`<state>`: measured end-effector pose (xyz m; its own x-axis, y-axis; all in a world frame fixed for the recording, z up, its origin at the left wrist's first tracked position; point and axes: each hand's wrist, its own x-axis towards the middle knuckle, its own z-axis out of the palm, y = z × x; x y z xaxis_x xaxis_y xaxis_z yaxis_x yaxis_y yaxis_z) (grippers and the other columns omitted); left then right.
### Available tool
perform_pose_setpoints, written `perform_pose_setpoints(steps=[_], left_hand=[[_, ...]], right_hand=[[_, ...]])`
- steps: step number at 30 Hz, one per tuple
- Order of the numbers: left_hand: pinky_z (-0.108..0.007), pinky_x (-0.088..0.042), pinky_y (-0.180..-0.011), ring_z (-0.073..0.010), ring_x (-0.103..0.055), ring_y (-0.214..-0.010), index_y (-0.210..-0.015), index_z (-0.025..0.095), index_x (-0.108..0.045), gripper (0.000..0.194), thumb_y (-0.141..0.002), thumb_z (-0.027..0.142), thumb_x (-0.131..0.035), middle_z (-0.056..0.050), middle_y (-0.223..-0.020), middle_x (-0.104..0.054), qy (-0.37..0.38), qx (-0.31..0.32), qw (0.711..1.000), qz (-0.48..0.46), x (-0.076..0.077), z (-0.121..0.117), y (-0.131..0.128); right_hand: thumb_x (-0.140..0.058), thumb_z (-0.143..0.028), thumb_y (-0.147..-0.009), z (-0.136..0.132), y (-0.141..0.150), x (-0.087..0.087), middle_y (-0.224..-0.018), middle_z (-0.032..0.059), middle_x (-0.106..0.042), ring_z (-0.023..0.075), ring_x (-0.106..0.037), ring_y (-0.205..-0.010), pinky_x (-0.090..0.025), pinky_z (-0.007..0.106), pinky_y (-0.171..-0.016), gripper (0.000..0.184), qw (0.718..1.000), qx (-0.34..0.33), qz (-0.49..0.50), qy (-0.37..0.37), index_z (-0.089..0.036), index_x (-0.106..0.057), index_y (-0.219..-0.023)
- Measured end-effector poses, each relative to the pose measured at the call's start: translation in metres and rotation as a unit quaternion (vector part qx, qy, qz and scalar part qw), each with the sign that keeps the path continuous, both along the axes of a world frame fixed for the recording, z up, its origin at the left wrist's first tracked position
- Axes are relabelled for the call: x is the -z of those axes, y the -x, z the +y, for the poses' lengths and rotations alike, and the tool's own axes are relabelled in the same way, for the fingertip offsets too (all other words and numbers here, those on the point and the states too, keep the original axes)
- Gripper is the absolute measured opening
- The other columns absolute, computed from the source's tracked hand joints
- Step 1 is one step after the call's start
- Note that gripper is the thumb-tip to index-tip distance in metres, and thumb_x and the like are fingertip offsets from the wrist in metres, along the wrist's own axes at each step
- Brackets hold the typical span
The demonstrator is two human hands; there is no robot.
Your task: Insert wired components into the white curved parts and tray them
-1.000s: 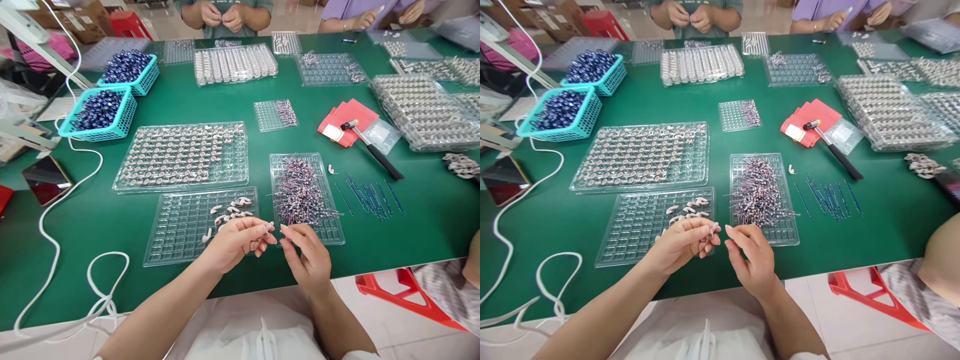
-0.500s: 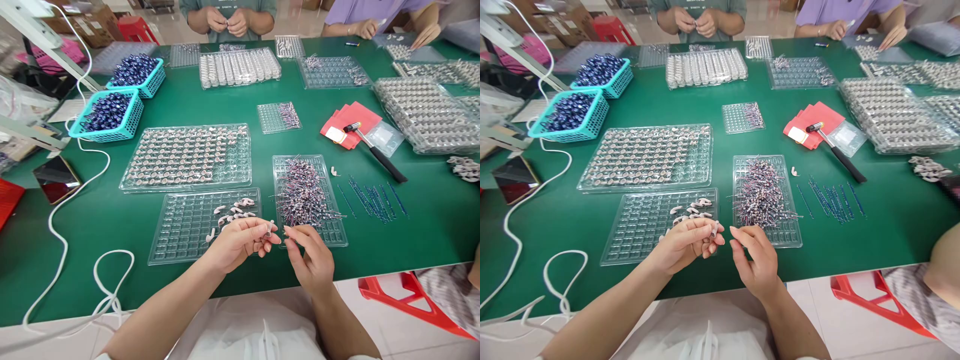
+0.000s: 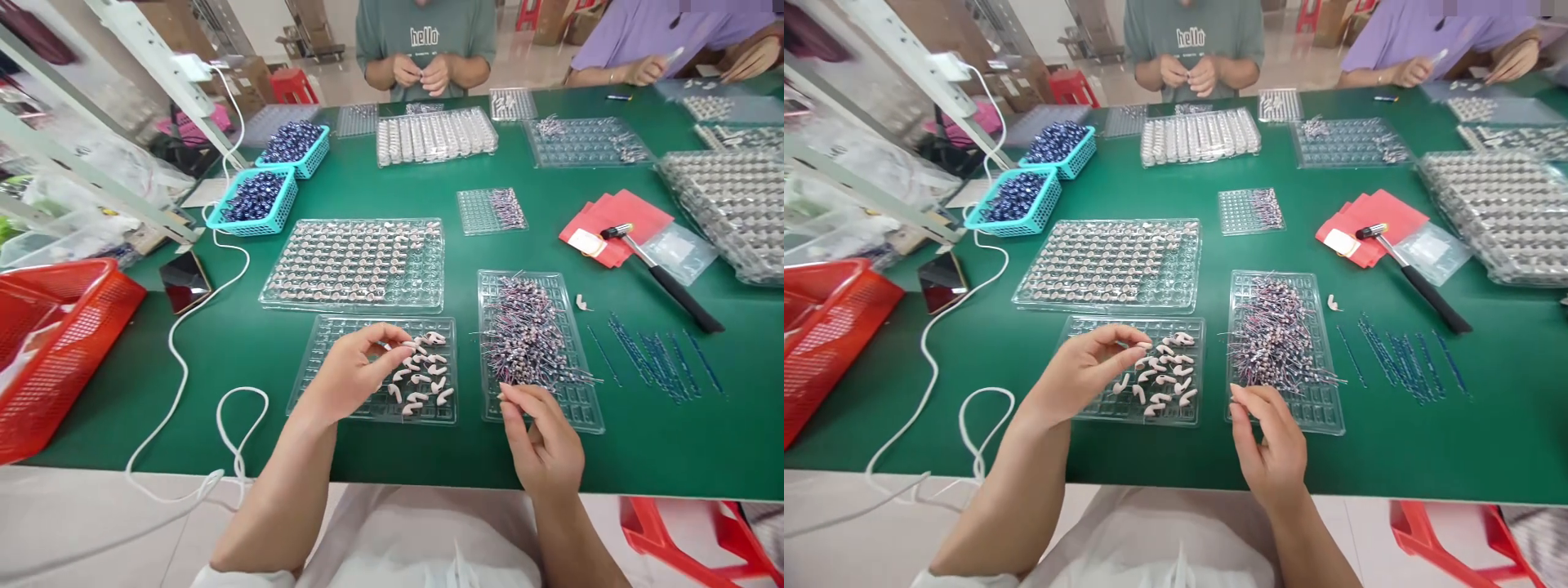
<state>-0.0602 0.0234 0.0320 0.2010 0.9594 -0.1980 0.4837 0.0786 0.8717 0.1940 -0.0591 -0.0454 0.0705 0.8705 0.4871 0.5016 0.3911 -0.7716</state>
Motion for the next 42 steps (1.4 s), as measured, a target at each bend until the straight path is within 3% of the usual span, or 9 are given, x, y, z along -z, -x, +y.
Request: perform_pose_setpoints(steps=[3,7,13,16,20,26,30,35,42], left_hand=[[-0.031,-0.050,-0.074,-0.0216,-0.064,-0.089,-0.100,0.021,-0.071,0.025,-0.093,0.041,-0.057,-0.008,-0.104,-0.071,-0.036,0.038,0.990,0.132,0.004,0.001,0.021],[-0.036,-0.051,-0.079,-0.0257,-0.064,-0.095,-0.102,0.020,-0.070,0.028,-0.095,0.041,-0.052,-0.009,-0.107,-0.071,-0.045,0.065,0.970,0.228,0.019,0.000,0.031],[-0.037,-0.053,-0.078,-0.0305,-0.066,-0.101,-0.104,0.020,-0.071,0.035,-0.092,0.048,-0.054,-0.011,-0.112,-0.072,-0.035,0.065,0.956,0.284,0.026,0.001,0.032],[-0.037,-0.053,-0.077,-0.0322,-0.067,-0.099,-0.105,0.019,-0.071,0.039,-0.090,0.052,-0.056,-0.012,-0.113,-0.072,-0.038,0.064,0.952,0.298,0.022,0.003,0.034],[-0.039,-0.052,-0.075,-0.0332,-0.067,-0.094,-0.104,0.019,-0.070,0.042,-0.091,0.054,-0.051,-0.014,-0.106,-0.074,-0.053,0.075,0.950,0.297,0.014,0.010,0.025],[-0.039,-0.052,-0.078,-0.0308,-0.067,-0.097,-0.107,0.017,-0.069,0.032,-0.096,0.039,-0.047,-0.013,-0.105,-0.073,-0.133,0.155,0.949,0.241,0.014,0.010,-0.029],[-0.039,-0.053,-0.078,-0.0287,-0.067,-0.096,-0.104,0.017,-0.069,0.024,-0.097,0.026,-0.047,-0.013,-0.102,-0.074,-0.184,0.202,0.939,0.208,0.026,0.002,-0.059],[-0.039,-0.053,-0.079,-0.0271,-0.069,-0.093,-0.103,0.018,-0.068,0.023,-0.098,0.025,-0.046,-0.011,-0.099,-0.075,-0.214,0.182,0.947,0.154,0.039,-0.005,-0.062],[-0.037,-0.053,-0.081,-0.0259,-0.069,-0.094,-0.104,0.018,-0.068,0.021,-0.098,0.026,-0.049,-0.010,-0.100,-0.075,-0.208,0.146,0.960,0.114,0.042,-0.006,-0.057]], right_hand=[[-0.060,-0.009,-0.090,0.000,0.000,0.001,-0.096,0.0065,-0.069,0.0166,-0.069,-0.076,-0.060,0.030,-0.065,0.029,1.000,0.000,-0.002,0.007,-0.023,-0.068,-0.114],[-0.059,-0.011,-0.091,0.002,0.001,0.001,-0.097,0.0071,-0.070,0.0166,-0.069,-0.073,-0.060,0.030,-0.062,0.027,1.000,0.000,-0.006,0.014,-0.023,-0.068,-0.113],[-0.059,-0.010,-0.090,0.000,0.000,-0.001,-0.094,0.0065,-0.070,0.0166,-0.069,-0.072,-0.059,0.030,-0.062,0.028,1.000,-0.010,-0.002,0.000,-0.024,-0.069,-0.113],[-0.062,-0.014,-0.089,-0.001,-0.016,-0.005,-0.097,0.0065,-0.071,0.0181,-0.069,-0.077,-0.058,0.032,-0.065,0.025,0.999,0.053,-0.003,0.004,-0.025,-0.070,-0.110],[-0.063,-0.021,-0.090,0.003,-0.050,-0.011,-0.091,0.0046,-0.070,0.0187,-0.066,-0.083,-0.054,0.032,-0.071,0.011,0.985,0.157,-0.055,0.036,-0.024,-0.070,-0.098],[-0.061,-0.024,-0.092,0.014,-0.065,-0.008,-0.092,0.0036,-0.069,0.0189,-0.064,-0.088,-0.052,0.033,-0.078,0.006,0.976,0.044,-0.192,0.090,-0.023,-0.067,-0.095],[-0.058,-0.025,-0.094,0.026,-0.056,-0.007,-0.094,0.0052,-0.069,0.0211,-0.063,-0.091,-0.051,0.036,-0.081,0.009,0.964,0.034,-0.239,0.109,-0.022,-0.066,-0.098],[-0.057,-0.023,-0.094,0.038,-0.050,-0.009,-0.093,0.0067,-0.068,0.0228,-0.062,-0.091,-0.050,0.037,-0.080,0.010,0.954,0.012,-0.280,0.107,-0.020,-0.065,-0.099],[-0.055,-0.018,-0.095,0.042,-0.047,-0.012,-0.093,0.0072,-0.065,0.0226,-0.060,-0.089,-0.048,0.036,-0.078,0.016,0.937,-0.019,-0.339,0.075,-0.021,-0.068,-0.104]])
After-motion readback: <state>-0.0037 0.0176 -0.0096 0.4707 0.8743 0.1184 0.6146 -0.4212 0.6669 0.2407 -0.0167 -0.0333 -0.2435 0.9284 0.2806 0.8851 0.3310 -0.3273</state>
